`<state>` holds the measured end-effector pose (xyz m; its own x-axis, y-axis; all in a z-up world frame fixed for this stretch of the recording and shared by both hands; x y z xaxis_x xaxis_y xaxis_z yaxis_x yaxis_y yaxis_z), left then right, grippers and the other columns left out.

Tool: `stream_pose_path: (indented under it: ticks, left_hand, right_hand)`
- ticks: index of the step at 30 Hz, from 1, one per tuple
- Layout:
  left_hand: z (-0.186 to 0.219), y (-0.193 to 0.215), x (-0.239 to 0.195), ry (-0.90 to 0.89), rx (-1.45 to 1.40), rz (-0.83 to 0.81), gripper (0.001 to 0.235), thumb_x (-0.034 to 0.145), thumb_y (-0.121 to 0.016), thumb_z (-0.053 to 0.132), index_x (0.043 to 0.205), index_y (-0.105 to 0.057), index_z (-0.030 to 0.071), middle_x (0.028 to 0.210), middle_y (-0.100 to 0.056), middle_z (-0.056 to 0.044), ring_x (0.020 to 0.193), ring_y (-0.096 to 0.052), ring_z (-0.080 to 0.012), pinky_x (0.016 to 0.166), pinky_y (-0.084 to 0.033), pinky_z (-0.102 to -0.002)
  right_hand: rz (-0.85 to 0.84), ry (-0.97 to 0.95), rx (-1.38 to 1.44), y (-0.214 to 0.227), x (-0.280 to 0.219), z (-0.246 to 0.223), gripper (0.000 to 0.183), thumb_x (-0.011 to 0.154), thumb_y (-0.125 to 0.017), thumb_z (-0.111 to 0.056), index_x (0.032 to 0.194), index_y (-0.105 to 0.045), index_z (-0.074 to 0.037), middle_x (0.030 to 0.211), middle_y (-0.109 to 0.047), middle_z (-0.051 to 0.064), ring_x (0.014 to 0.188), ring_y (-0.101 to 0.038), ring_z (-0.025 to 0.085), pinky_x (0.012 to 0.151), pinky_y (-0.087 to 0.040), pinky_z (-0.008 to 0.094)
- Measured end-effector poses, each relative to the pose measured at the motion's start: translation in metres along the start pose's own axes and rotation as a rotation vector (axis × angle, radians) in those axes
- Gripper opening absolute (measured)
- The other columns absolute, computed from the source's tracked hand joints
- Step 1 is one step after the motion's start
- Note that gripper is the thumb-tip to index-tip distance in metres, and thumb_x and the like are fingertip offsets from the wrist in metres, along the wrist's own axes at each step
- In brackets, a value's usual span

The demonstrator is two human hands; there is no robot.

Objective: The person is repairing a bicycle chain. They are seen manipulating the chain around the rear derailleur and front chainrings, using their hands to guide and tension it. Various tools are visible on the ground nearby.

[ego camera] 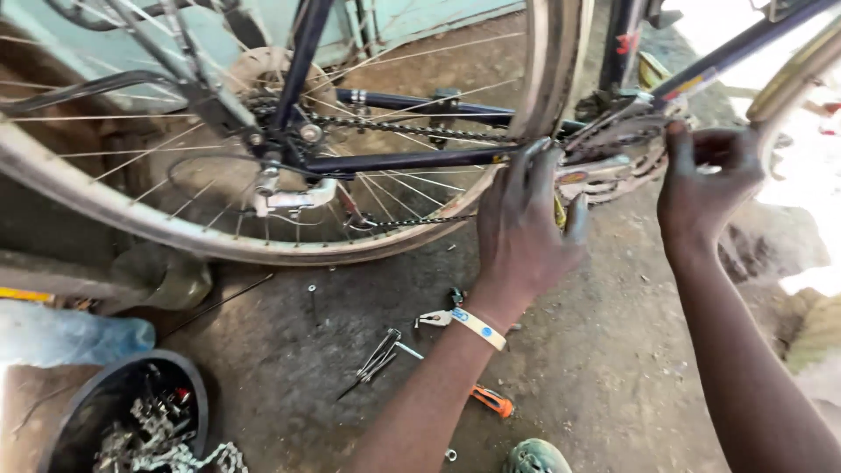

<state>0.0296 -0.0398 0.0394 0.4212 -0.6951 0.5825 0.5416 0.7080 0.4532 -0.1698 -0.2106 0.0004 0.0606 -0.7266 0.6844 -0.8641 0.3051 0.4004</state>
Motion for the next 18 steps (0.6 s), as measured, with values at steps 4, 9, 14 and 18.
stream_pose_path:
  ticks: [4,9,14,18]
  left_hand:
    - [0.005,0.028,-0.009,0.021,-0.118,0.075,0.030,0.093,-0.058,0.020,0.119,-0.062,0.005,0.134,-0.060,-0.015,0.117,-0.062,-0.0378,0.099,-0.048,-0.047]
    - [-0.047,0.088,-0.043,0.110,-0.173,0.324,0.040,0.095,-0.063,0.016,0.133,-0.057,0.005,0.128,-0.066,-0.013,0.117,-0.066,-0.0282,0.102,-0.053,-0.040]
    - [-0.176,0.145,-0.072,0.469,0.147,0.555,0.025,0.093,-0.068,0.017,0.112,-0.062,0.002,0.107,-0.063,-0.013,0.096,-0.066,-0.0274,0.090,-0.056,-0.042]
    - [-0.206,0.136,-0.071,0.503,0.274,0.416,0.013,0.090,-0.071,0.011,0.097,-0.077,0.002,0.081,-0.077,-0.011,0.066,-0.070,-0.0247,0.065,-0.053,-0.036]
  right_hand:
    - [-0.281,-0.357,0.186,-0.042,-0.014,0.004,0.035,0.120,-0.075,-0.027,0.097,-0.074,-0.001,0.076,-0.065,0.005,0.059,-0.052,0.009,0.055,-0.043,0.022]
    - [-0.219,-0.688,0.531,-0.054,-0.020,0.018,0.019,0.108,-0.076,-0.021,0.094,-0.069,-0.010,0.079,-0.065,-0.001,0.054,-0.054,0.005,0.047,-0.044,0.017]
    - [-0.221,-0.683,0.580,-0.058,-0.023,0.023,0.014,0.109,-0.070,-0.017,0.097,-0.068,-0.011,0.085,-0.067,-0.001,0.060,-0.058,0.004,0.056,-0.053,0.016]
    - [-0.221,-0.617,0.606,-0.060,-0.022,0.019,0.010,0.110,-0.067,-0.013,0.102,-0.069,-0.009,0.083,-0.065,-0.001,0.060,-0.058,0.004,0.060,-0.058,0.017]
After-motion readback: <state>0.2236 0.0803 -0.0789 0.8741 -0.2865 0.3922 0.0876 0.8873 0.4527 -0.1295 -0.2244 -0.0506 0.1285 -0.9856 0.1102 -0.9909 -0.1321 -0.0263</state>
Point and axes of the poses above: each hand's wrist, its own x-axis towards the middle knuckle, its own y-axis out of the back of the hand, z = x × y, the point moved 10 cm from there along x, towards the middle knuckle
